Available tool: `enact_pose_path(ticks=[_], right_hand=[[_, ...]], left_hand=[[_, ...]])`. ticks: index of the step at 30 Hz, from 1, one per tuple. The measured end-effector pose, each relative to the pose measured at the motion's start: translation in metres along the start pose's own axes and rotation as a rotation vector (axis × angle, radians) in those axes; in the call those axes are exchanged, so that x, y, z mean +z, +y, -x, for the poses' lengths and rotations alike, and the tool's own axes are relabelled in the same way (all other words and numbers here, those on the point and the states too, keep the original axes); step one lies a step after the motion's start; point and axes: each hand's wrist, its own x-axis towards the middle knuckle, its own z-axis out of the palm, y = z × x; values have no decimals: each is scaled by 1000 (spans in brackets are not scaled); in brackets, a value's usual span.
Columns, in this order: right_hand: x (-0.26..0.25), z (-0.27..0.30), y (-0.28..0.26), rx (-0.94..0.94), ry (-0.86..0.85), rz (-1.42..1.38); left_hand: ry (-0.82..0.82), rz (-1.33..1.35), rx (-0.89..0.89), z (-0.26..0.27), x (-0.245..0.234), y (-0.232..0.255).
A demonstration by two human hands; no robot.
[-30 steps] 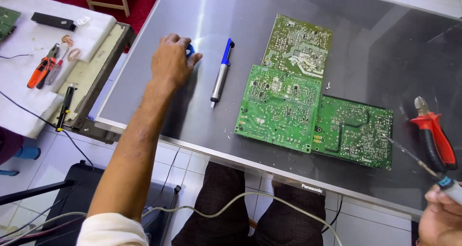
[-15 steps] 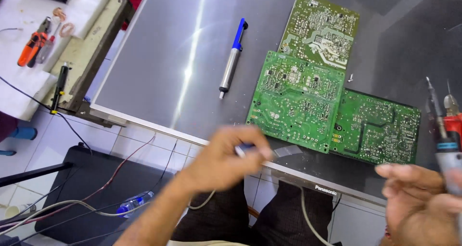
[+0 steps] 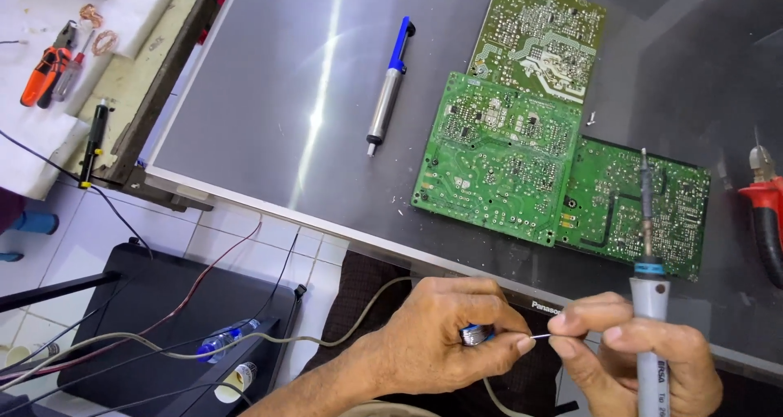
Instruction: The person solders a green circuit board using a soldering iron and solder wire. They hold the board steady with one hand while applying heat and solder with the other, occasionally using pliers to assist.
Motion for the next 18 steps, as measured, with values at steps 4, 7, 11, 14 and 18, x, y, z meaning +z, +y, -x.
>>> enact_pose_path(ticks=[4,7,11,14,18], right_hand=[[11,-2,-9,47,116,100],[2,-2,2,21,58,56],[19,-21,-9,-78,-84,147],[25,-15,-5,-44,-12,132],[20,-3,7,-96,22,129]], left_hand=[[43,-216,33,0,-10,2],[-11,-287,38,1,-19,1],[-22,-305,93,2,-20,1],[-13,-320,74,3,-21,0],[-45,-287,4,1,-30,0]])
